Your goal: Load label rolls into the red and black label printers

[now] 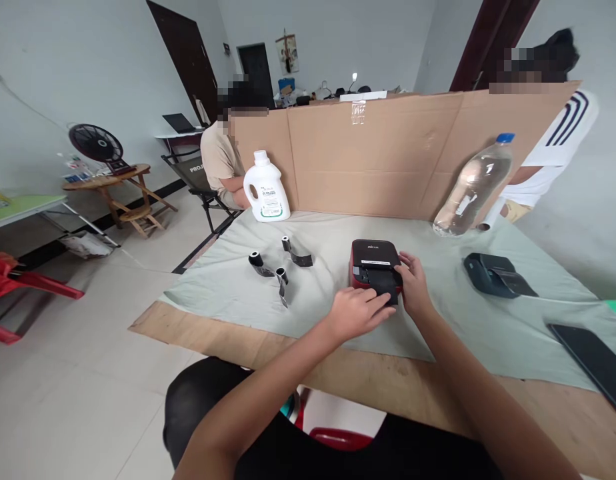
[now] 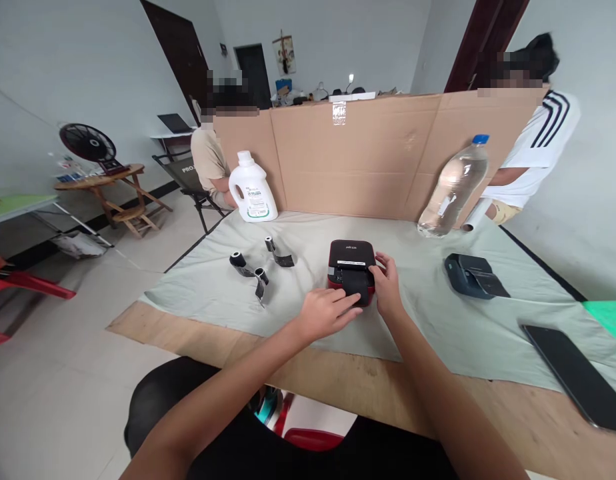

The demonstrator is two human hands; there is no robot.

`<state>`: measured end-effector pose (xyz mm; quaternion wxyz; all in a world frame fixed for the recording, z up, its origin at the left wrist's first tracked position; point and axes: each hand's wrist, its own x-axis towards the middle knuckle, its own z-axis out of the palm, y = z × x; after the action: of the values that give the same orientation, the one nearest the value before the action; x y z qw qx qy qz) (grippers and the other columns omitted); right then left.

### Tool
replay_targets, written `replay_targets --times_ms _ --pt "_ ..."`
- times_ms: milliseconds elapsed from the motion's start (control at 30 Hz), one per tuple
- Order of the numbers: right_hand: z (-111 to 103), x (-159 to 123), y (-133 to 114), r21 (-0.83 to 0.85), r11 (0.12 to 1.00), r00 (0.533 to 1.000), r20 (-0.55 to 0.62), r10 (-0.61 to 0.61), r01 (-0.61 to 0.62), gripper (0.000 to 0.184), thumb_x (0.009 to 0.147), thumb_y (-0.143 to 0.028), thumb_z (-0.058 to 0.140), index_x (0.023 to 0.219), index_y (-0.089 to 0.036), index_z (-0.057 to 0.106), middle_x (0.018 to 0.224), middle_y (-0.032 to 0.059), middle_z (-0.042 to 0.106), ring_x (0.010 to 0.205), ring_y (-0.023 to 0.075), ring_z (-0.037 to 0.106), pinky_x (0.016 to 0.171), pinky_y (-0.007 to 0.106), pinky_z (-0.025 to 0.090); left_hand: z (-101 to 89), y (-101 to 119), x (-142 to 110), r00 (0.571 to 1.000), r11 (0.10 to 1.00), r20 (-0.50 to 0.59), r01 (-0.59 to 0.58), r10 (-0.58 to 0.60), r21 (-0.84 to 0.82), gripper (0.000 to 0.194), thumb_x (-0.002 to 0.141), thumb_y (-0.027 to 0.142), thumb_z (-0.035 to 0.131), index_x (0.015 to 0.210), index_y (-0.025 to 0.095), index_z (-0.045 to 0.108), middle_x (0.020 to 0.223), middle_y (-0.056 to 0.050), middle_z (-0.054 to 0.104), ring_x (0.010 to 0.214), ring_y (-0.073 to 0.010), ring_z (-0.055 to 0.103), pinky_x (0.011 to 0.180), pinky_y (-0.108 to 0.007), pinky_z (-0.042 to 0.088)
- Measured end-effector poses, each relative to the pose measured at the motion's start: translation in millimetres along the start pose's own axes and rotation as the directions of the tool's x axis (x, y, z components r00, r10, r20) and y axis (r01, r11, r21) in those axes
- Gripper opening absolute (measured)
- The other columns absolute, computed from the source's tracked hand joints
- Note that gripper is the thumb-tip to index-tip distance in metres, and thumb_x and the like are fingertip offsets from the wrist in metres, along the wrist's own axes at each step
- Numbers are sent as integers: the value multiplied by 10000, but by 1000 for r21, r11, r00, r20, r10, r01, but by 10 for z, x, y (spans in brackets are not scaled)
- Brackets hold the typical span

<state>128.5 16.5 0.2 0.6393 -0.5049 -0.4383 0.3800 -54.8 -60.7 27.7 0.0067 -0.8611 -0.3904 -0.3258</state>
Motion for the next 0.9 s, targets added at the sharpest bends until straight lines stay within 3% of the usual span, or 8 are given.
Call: replay_targets --times_ms 100,200,267,333,433,500,700,900 --pt "25 -9 -3 78 996 999 0 39 -39 444 702 -365 684 1133 -281 621 1249 39 660 1199 249 590 972 403 505 -80 -93 149 936 896 -82 298 -342 -328 346 1010 437 524 1242 276 723 775 -3 654 691 -130 605 693 -250 461" --pt "48 -31 -38 155 982 994 13 109 -109 427 686 -343 700 1104 -280 647 1214 26 678 1154 239 617 919 374 534 -115 -282 376 724 550 45 561 -688 -618 387 957 347 605 1318 224 669 675 38 541 652 -125 539 702 -245 451" --pt "64 -45 -61 196 966 985 -2 174 -170 442 665 -327 709 1101 -275 658 1205 20 680 1112 233 629 855 349 550 -102 -385 501 605 311 199 631 -771 -711 430 900 277 657 1319 176 658 653 51 498 624 -116 507 678 -240 440" --pt "75 -55 -77 229 947 972 -23 235 -224 473 646 -320 718 1112 -269 663 1206 19 675 1073 229 635 792 326 554 -65 -431 566 538 126 323 639 -779 -759 479 840 207 679 1316 158 649 660 56 490 585 -102 472 620 -232 412" --pt "81 -59 -97 257 932 961 -38 274 -256 512 619 -296 726 1127 -267 670 1228 16 665 1053 216 630 740 289 541 19 -418 570 488 -67 423 592 -763 -803 550 771 161 671 1319 198 634 689 56 511 555 -89 450 558 -221 364" --pt "76 -53 -120 254 930 957 -38 286 -267 550 602 -277 722 1150 -273 673 1241 12 656 1047 207 621 715 269 529 86 -399 555 471 -123 426 547 -772 -828 545 752 156 653 1293 222 637 689 57 520 563 -90 457 565 -215 369" --pt "43 -22 -160 219 928 952 2 308 -301 627 588 -264 718 1211 -291 653 1225 13 660 1045 216 621 716 278 521 242 -413 554 485 -87 321 445 -813 -891 498 718 130 626 1212 187 657 610 81 421 558 -85 395 560 -200 341" --pt "72 -99 49 250 951 981 -25 195 -182 424 699 -402 719 1098 -263 692 1120 12 717 1061 231 641 849 341 525 335 -450 480 521 -56 278 400 -807 -915 454 735 214 714 1188 197 675 636 69 471 583 -94 455 594 -217 388"
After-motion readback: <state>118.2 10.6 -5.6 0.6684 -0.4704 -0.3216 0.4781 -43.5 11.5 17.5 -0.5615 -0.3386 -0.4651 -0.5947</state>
